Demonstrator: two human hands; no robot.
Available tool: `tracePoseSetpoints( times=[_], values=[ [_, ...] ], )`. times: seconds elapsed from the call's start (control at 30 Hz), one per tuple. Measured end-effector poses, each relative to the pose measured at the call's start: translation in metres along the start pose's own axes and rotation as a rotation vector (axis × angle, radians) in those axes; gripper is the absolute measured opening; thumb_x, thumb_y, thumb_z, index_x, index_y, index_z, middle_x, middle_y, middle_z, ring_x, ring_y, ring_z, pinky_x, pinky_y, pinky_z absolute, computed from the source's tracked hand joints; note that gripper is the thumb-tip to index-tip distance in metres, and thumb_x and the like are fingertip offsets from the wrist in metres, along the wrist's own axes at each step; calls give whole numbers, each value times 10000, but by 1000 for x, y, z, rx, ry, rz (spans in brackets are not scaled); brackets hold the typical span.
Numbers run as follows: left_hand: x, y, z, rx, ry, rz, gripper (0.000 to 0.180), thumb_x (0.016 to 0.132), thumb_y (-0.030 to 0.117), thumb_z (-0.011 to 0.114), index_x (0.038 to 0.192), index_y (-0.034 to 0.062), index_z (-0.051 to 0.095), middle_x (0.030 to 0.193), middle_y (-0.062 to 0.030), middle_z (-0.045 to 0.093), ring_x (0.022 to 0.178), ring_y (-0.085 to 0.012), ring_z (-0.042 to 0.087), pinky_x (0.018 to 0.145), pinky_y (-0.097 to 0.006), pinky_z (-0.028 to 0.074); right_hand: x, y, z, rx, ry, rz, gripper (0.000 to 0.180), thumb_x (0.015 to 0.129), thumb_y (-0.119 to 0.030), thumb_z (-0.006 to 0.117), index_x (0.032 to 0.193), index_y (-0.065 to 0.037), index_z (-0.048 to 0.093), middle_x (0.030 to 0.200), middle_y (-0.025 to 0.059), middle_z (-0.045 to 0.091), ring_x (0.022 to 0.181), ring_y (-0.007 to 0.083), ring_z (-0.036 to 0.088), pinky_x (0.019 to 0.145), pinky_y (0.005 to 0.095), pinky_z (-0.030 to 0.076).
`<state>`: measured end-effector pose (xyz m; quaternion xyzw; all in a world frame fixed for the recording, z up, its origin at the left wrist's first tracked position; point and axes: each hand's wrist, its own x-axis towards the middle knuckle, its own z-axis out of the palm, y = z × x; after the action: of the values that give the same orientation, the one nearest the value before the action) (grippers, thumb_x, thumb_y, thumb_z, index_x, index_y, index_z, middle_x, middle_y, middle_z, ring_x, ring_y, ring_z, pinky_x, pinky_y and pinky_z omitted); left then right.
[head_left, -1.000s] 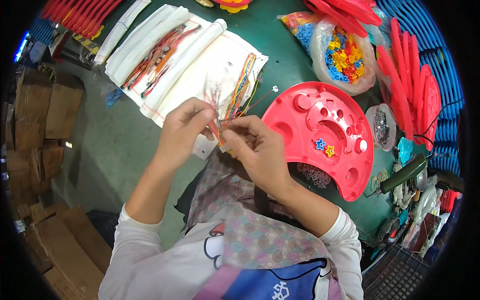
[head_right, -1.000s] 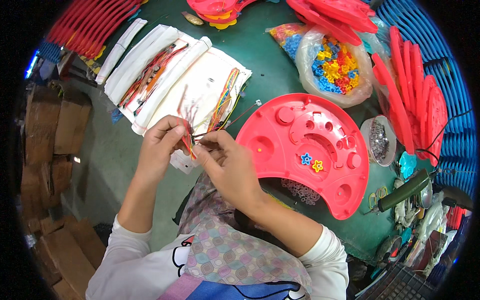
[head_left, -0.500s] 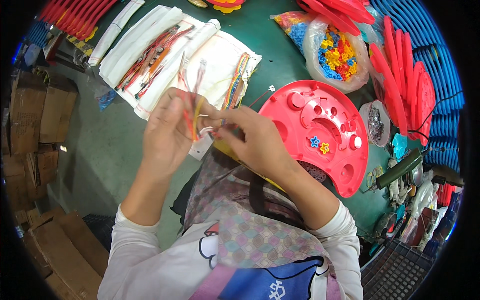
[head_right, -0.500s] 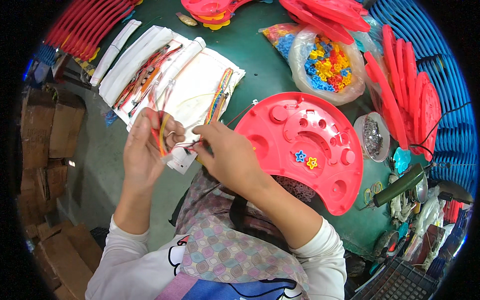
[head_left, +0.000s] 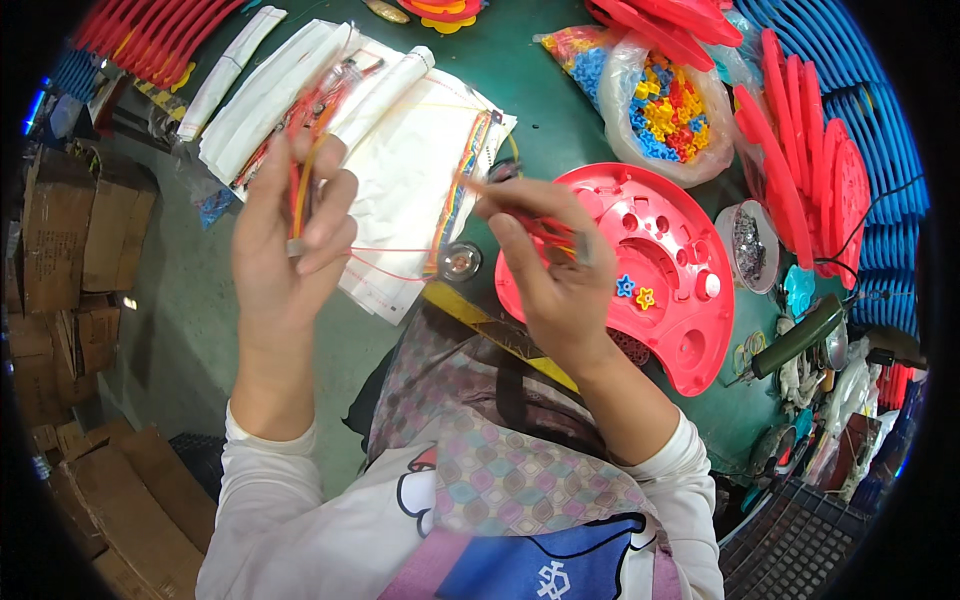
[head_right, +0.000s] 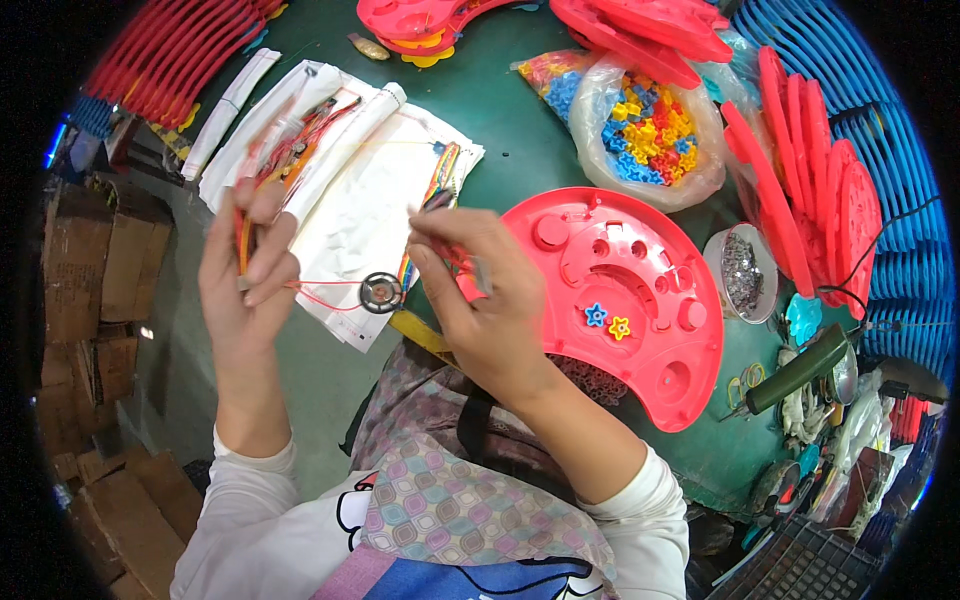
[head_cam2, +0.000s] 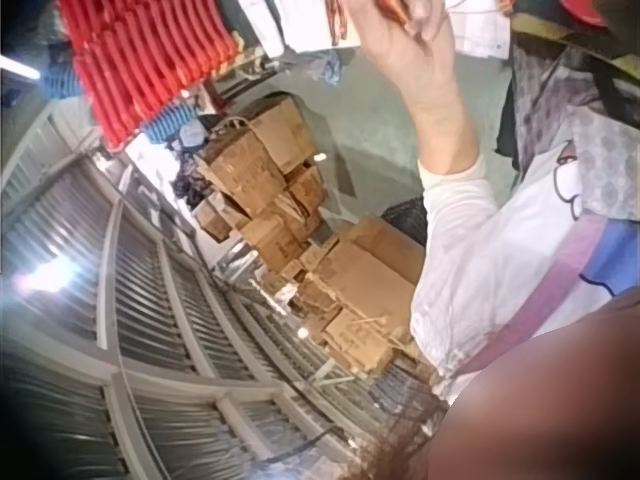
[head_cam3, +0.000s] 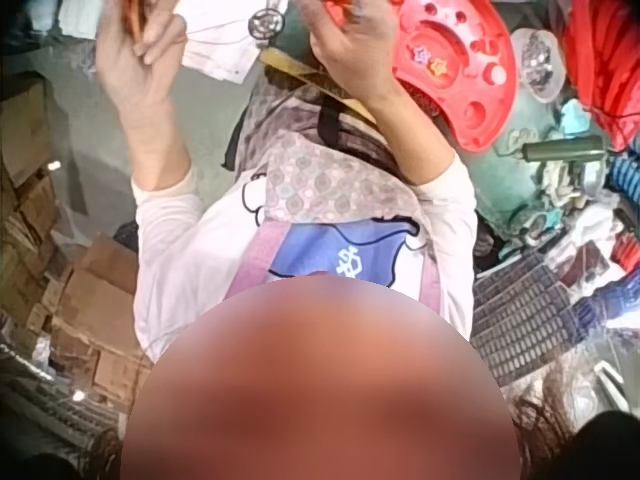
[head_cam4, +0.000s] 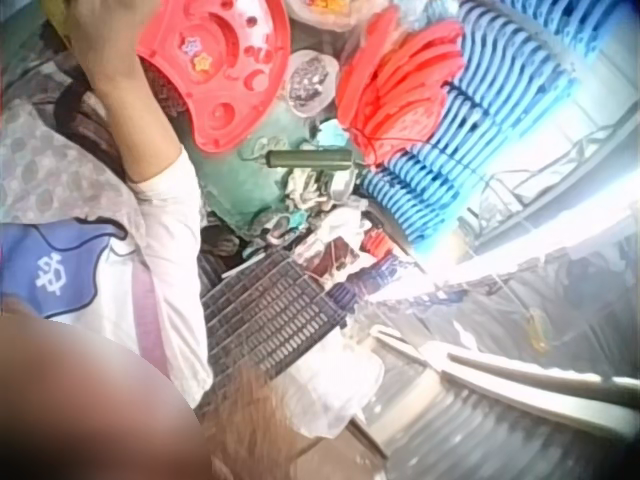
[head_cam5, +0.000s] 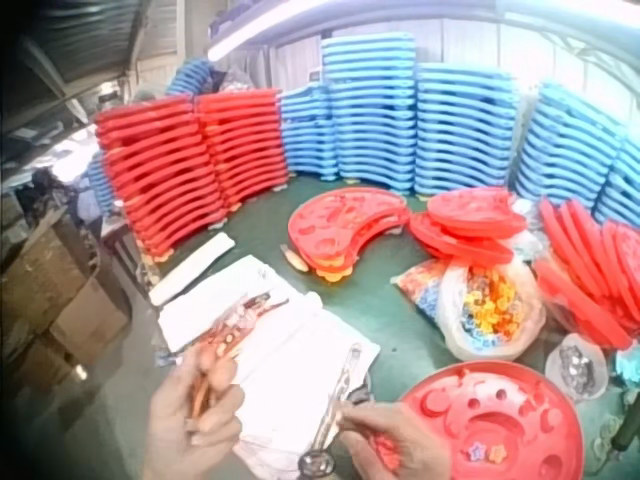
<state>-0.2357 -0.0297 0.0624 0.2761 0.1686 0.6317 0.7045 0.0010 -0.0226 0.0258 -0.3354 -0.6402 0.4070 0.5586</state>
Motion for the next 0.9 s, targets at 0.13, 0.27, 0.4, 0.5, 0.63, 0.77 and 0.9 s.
tracePoseSetpoints(
  times=[0.13, 0.27, 0.4, 0.5, 0.63, 0.77, 0.9],
  values=[
    [2, -27, -15, 237, 212, 87, 257, 1109, 313, 504, 1051, 86, 607, 1008, -83, 650, 576, -82, 470, 417, -192, 299, 4, -8, -31, -66, 92, -192, 222, 1043, -92, 591, 1209, 27, 676, 1239, 177, 666, 1084, 264, 667, 932, 348, 536],
    [9, -49, -33, 541, 280, 185, 198, 1086, 226, 522, 991, 59, 569, 942, -85, 651, 550, -85, 473, 436, -234, 329, -12, -10, -68, -397, 1, -197, 229, 1035, -123, 608, 1209, 8, 679, 1276, 185, 639, 1127, 288, 652, 939, 380, 535],
    [-1, -75, -53, 1126, 412, -79, 110, 1028, 134, 619, 1008, 31, 588, 1006, -101, 627, 721, -152, 606, 581, -278, 489, -50, 2, -92, -719, -409, -100, 257, 937, -69, 651, 1187, -9, 671, 1274, 169, 631, 1130, 320, 643, 930, 408, 541],
    [1, -79, -41, 1865, 202, 171, 196, 919, 69, 704, 1086, 19, 614, 1113, -149, 592, 895, -274, 624, 809, -386, 521, -61, 5, -99, -819, -508, -157, 336, 833, -26, 671, 1169, -13, 663, 1285, 151, 628, 1134, 334, 634, 936, 423, 541],
    [28, -90, -8, 1949, 80, 583, 348, 866, 57, 716, 1204, 32, 640, 1168, -165, 587, 1027, -343, 594, 946, -434, 475, -64, 4, -93, -815, -467, -171, 389, 778, -16, 659, 1167, -17, 666, 1297, 144, 628, 1162, 334, 624, 958, 425, 535],
    [70, -119, -12, 1849, -219, 319, 216, 936, 112, 687, 1121, 0, 699, 1117, -159, 696, 1065, -325, 620, 960, -409, 491, -63, 5, -88, -851, -487, -218, 365, 802, -26, 631, 1164, -12, 670, 1305, 144, 626, 1197, 332, 611, 991, 433, 523],
    [89, -128, -12, 1714, -280, 119, 210, 951, 153, 683, 1061, -19, 736, 1050, -146, 734, 980, -286, 656, 903, -386, 518, -60, 5, -87, -832, -458, -208, 421, 752, 4, 675, 1172, -29, 674, 1319, 132, 627, 1204, 339, 613, 974, 437, 532]
  ],
)
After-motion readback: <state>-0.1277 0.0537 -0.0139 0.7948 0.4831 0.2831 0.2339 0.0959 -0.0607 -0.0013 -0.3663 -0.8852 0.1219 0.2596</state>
